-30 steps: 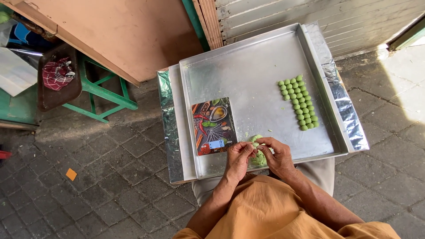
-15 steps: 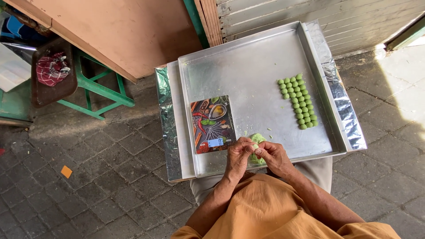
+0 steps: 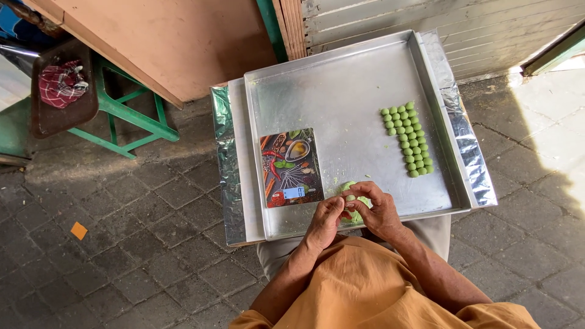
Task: A person is manually forming small balls from green dough and arranging them in neat rows on a metal tray.
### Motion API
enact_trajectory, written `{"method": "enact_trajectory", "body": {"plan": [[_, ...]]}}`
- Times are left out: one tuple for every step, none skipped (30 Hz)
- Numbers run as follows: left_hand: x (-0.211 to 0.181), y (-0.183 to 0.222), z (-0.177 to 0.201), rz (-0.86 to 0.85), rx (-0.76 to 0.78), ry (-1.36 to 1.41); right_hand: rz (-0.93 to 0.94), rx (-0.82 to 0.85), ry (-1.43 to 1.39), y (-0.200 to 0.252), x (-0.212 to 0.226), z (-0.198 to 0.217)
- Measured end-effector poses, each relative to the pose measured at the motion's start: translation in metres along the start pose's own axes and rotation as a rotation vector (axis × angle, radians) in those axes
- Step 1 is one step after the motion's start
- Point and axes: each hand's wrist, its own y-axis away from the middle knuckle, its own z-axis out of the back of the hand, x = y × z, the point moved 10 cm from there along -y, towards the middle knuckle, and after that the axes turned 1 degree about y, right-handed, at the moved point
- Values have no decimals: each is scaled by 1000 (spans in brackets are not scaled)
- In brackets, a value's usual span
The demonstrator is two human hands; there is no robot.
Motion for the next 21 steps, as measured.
{"method": "enact_trajectory", "body": {"plan": [[4,1,0,18,-32,137,4,7,-8,0,3,-2],[8,1,0,35,-64,275,7,14,-16,1,6,-5],[4,1,0,37,-63,274,6,12,-16,-2,12,-3],[-3,1,1,5,-72,239,36,51,-25,-4,21,-5],[-10,1,2,-27,-83,204,67,92,-35,-6,31,-7],[-21,2,-2,-25,-84,204,65,92,-35,-3,24,-7],[-34,4,-5,-31,-87,121,60,122,-84,0,18,-10],[-47,6,-8,-36,-90,38,55,153,-133,3,11,-13],[-38,3,-1,-37,-91,37,56,153,-135,2,10,-13],[-30,0,5,-48,-94,-53,75,107,-113,2,10,-8],[-22,-2,10,-58,-94,-142,93,57,-90,2,10,-3],[-26,-2,7,-57,-91,-144,92,54,-91,5,7,-3],[-30,-2,9,-41,-150,-128,99,3,-47,7,6,1],[-33,-2,11,-25,-208,-113,105,-48,-4,9,4,6],[-33,0,11,-22,-206,-115,103,-52,-4,8,5,7],[-35,1,7,-35,-174,-130,117,-67,18,8,7,9],[-37,3,4,-50,-145,-146,134,-80,39,7,10,10],[-43,3,-1,-50,-145,-149,134,-81,36,4,16,11],[-48,5,-4,-47,-152,-138,158,-70,66,2,25,11],[-52,7,-7,-43,-159,-127,182,-58,96,1,34,10],[-47,5,-3,-42,-159,-130,181,-60,94,0,32,11]]}}
